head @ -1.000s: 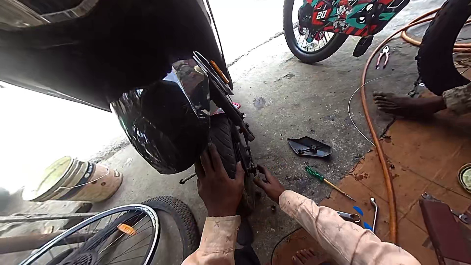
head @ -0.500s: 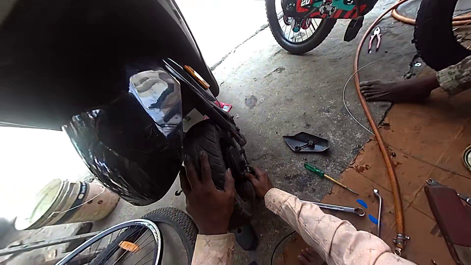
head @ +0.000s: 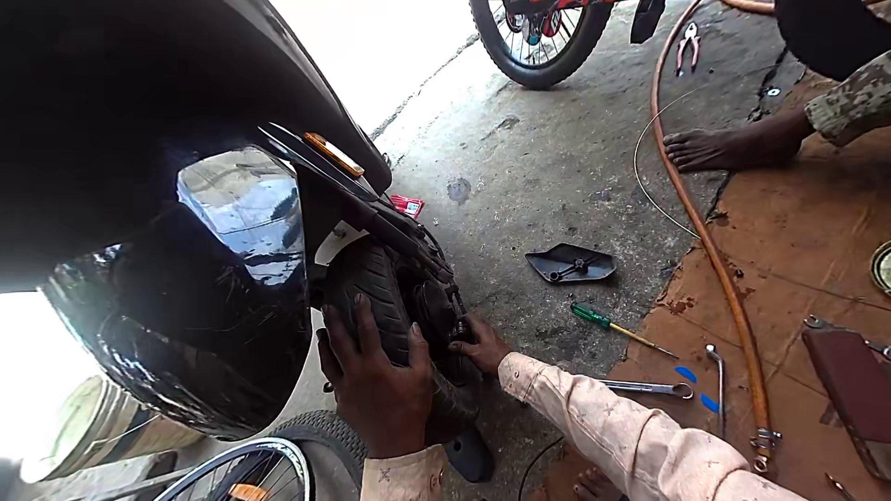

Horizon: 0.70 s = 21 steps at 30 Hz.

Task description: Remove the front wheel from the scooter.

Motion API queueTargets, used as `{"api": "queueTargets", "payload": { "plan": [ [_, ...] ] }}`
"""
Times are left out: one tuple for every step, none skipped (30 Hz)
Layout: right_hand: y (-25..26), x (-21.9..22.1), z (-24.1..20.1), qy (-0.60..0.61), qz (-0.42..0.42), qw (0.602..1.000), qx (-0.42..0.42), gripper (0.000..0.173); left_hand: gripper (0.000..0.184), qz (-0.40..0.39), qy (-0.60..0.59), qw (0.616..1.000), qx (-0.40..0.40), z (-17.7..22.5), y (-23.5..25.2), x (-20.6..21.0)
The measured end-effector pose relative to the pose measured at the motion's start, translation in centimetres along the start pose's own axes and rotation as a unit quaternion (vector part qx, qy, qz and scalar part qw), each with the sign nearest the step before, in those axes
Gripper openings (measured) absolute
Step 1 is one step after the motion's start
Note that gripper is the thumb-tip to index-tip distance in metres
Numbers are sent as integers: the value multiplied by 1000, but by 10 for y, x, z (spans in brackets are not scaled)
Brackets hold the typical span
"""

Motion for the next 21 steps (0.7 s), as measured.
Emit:
{"api": "queueTargets", "payload": {
  "plan": [
    [-3, 4, 1, 4, 20, 1000, 6, 57, 76, -2, 0, 1000, 2, -1, 0, -1],
    [-4, 5, 2, 8, 29, 999, 10, 57, 76, -2, -4, 1000, 7, -3, 1, -2],
    [-2, 5, 3, 16, 23, 1000, 7, 57, 77, 0, -9, 1000, 15, -4, 2, -2],
    [2, 3, 5, 31, 1, 1000, 2, 55, 78, 2, -12, 1000, 23, -6, 3, -3],
    [9, -2, 7, 51, -31, 998, -6, 52, 79, 3, -16, 999, 30, -6, 3, -3],
    [15, -9, 9, 69, -64, 995, -18, 48, 80, 1, -19, 999, 33, -6, 3, -2],
    [18, -15, 8, 84, -99, 991, -24, 44, 80, -3, -19, 999, 33, -5, 1, -1],
    [20, -18, 7, 93, -125, 988, -18, 42, 80, -5, -19, 999, 33, -4, 0, -1],
    [20, -19, 7, 85, -132, 988, -11, 42, 80, -3, -22, 999, 34, -3, 0, -2],
    [18, -19, 6, 59, -120, 991, -7, 44, 79, 1, -25, 999, 35, -3, 1, -3],
    [15, -17, 6, 31, -86, 996, -5, 47, 79, 4, -27, 999, 36, -5, 2, -4],
    [10, -14, 8, 14, -40, 999, -2, 49, 78, 6, -31, 999, 37, -8, 2, -5],
    [5, -10, 9, 13, 3, 1000, 2, 51, 78, 7, -35, 999, 36, -11, 2, -5],
    [1, -6, 9, 22, 37, 999, 4, 51, 78, 5, -36, 999, 33, -14, 3, -5],
    [-1, -4, 10, 41, 52, 998, 3, 51, 79, 0, -35, 999, 30, -17, 3, -4],
    [0, -2, 12, 68, 51, 996, -1, 50, 79, -6, -32, 999, 26, -19, 3, -4],
    [2, -2, 14, 99, 36, 994, -7, 51, 79, -7, -31, 999, 25, -18, 2, -4],
    [5, -5, 16, 119, 5, 993, -8, 52, 79, -7, -33, 999, 24, -16, 2, -4],
    [8, -8, 16, 127, -32, 991, -9, 54, 79, -4, -34, 999, 25, -13, 1, -3],
    [11, -11, 13, 123, -72, 990, -8, 56, 79, -3, -34, 999, 25, -11, 1, -3],
    [16, -14, 11, 105, -110, 988, -7, 61, 79, -3, -32, 999, 23, -10, 1, -3]
  ]
}}
Point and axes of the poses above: each hand's wrist, its own y-axis towards the middle knuckle, its own x-axis out of the palm, z = x × y, the point moved 7 cm from there along y, towards the middle knuckle, and after that the axes turned 8 degrees about -x, right-handed, at the moved point
